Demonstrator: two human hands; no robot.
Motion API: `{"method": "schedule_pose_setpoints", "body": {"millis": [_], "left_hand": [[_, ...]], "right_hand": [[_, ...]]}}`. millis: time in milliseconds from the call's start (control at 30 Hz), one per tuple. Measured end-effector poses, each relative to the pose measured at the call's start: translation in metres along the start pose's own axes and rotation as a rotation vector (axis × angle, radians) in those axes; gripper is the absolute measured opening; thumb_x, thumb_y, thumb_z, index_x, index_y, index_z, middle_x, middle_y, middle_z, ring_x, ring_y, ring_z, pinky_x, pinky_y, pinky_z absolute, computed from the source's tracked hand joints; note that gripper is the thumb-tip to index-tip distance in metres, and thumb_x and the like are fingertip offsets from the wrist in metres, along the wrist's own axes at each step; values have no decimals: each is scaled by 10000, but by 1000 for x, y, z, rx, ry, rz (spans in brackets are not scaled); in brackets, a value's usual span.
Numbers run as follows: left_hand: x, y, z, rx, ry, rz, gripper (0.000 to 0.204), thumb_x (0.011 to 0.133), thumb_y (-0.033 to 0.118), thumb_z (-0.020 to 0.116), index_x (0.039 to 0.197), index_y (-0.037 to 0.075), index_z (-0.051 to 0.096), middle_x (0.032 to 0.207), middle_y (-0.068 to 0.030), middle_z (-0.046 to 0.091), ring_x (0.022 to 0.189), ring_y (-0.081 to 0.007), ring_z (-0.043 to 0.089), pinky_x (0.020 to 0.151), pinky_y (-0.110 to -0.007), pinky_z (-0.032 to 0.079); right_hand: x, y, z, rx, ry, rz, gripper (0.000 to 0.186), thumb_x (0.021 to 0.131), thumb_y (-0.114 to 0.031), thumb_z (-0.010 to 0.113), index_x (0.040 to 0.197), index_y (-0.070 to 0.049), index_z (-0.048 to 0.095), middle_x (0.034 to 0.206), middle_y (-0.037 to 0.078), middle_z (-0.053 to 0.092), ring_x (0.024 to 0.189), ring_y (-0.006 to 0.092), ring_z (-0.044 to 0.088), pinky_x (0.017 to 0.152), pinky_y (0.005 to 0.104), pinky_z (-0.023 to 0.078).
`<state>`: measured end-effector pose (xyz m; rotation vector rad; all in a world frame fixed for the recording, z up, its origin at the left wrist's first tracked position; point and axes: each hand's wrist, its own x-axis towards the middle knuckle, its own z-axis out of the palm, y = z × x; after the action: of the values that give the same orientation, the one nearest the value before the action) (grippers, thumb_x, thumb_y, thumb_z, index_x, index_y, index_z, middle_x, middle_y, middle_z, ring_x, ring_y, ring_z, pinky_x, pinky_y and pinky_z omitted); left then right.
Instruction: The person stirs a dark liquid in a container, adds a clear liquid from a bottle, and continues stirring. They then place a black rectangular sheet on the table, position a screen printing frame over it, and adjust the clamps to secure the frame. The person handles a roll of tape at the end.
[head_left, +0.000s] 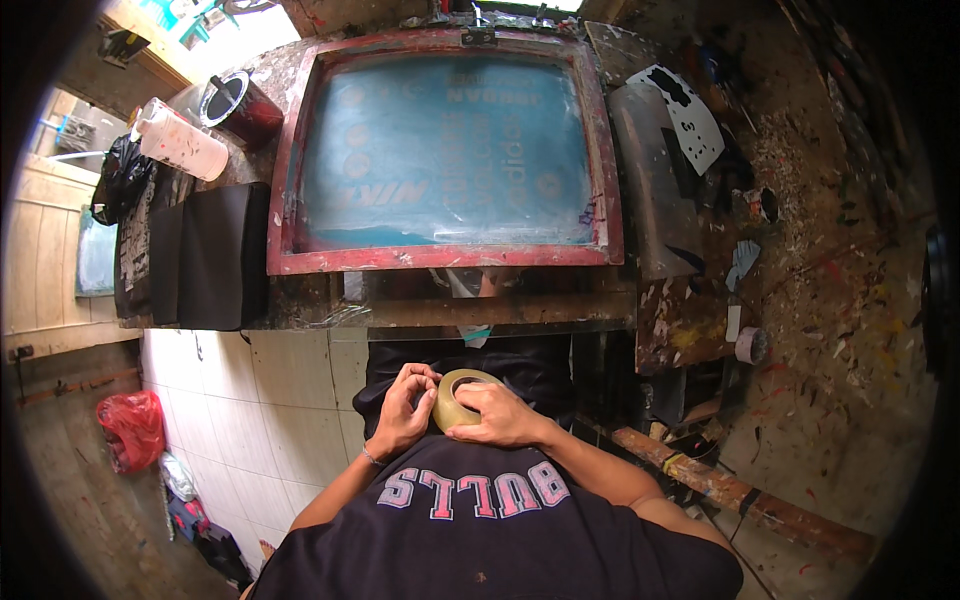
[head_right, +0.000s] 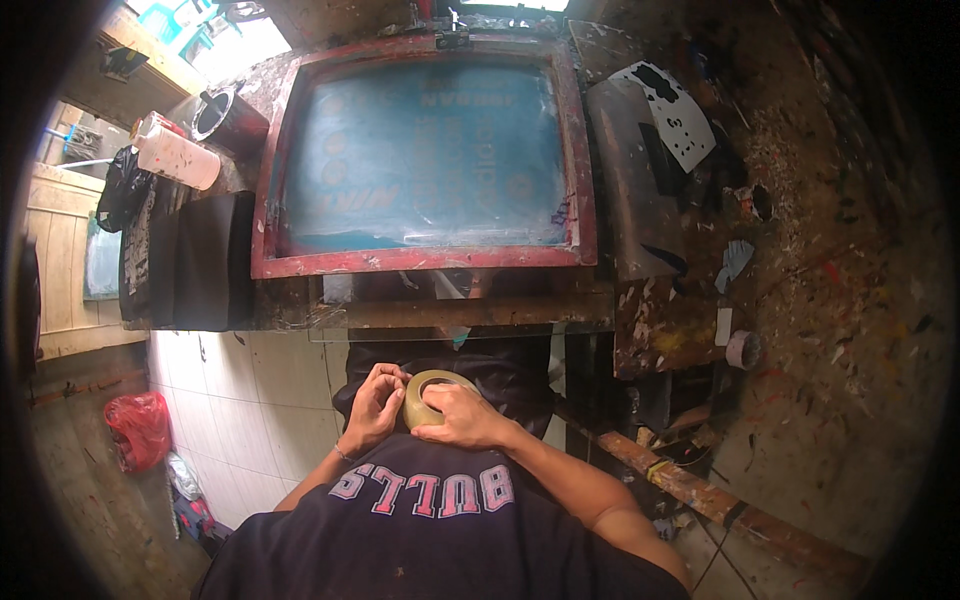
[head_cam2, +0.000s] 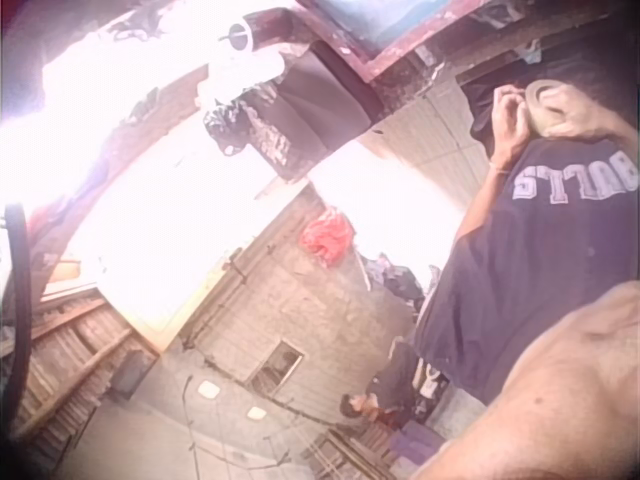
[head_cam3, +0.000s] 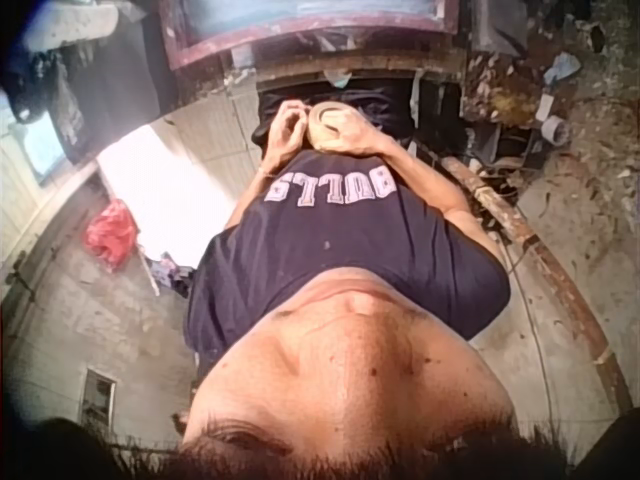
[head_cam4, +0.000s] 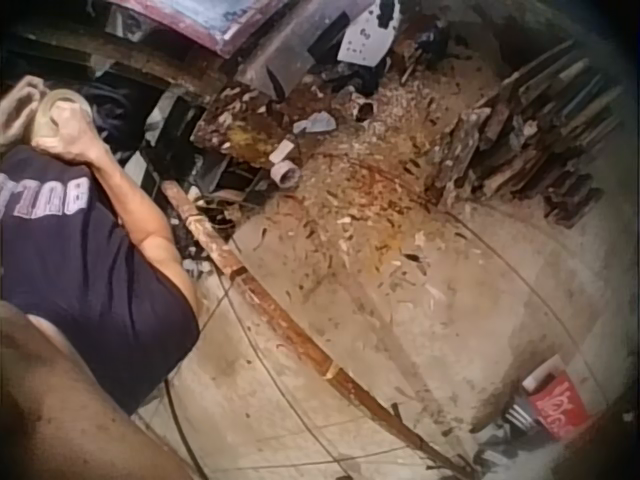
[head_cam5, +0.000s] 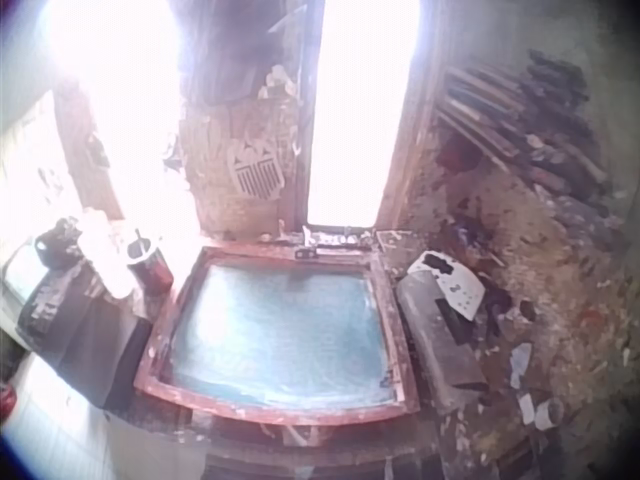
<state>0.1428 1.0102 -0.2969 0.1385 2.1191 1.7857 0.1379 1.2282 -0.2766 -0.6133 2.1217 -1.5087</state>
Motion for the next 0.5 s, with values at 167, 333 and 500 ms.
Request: {"method": "schedule_pose_setpoints", "body": {"millis": [167,333,500], "left_hand": [[-2,-4,2,-17,14,26,39,920,-53,573,933,-17,575,1109,-132,547,1075,-242,633,944,-338,506],[-6,-10,1,-21,48,50,53,923,-56,576,960,-18,572,1112,-135,547,1072,-245,631,949,-341,503],[0,16,0,-31,68,-40,177,931,-26,604,1106,-28,632,1223,-139,593,1132,-248,633,969,-332,505]], "right_hand": [[0,-5,-3,14,-6,26,430,804,-348,775,845,43,602,881,196,614,894,386,617,807,472,477],[0,-4,-2,17,-12,35,429,803,-346,772,847,45,602,880,197,611,893,389,616,806,472,477],[1,-4,-1,-8,-3,28,426,800,-338,772,856,51,610,888,203,620,894,393,620,801,474,481]]}}
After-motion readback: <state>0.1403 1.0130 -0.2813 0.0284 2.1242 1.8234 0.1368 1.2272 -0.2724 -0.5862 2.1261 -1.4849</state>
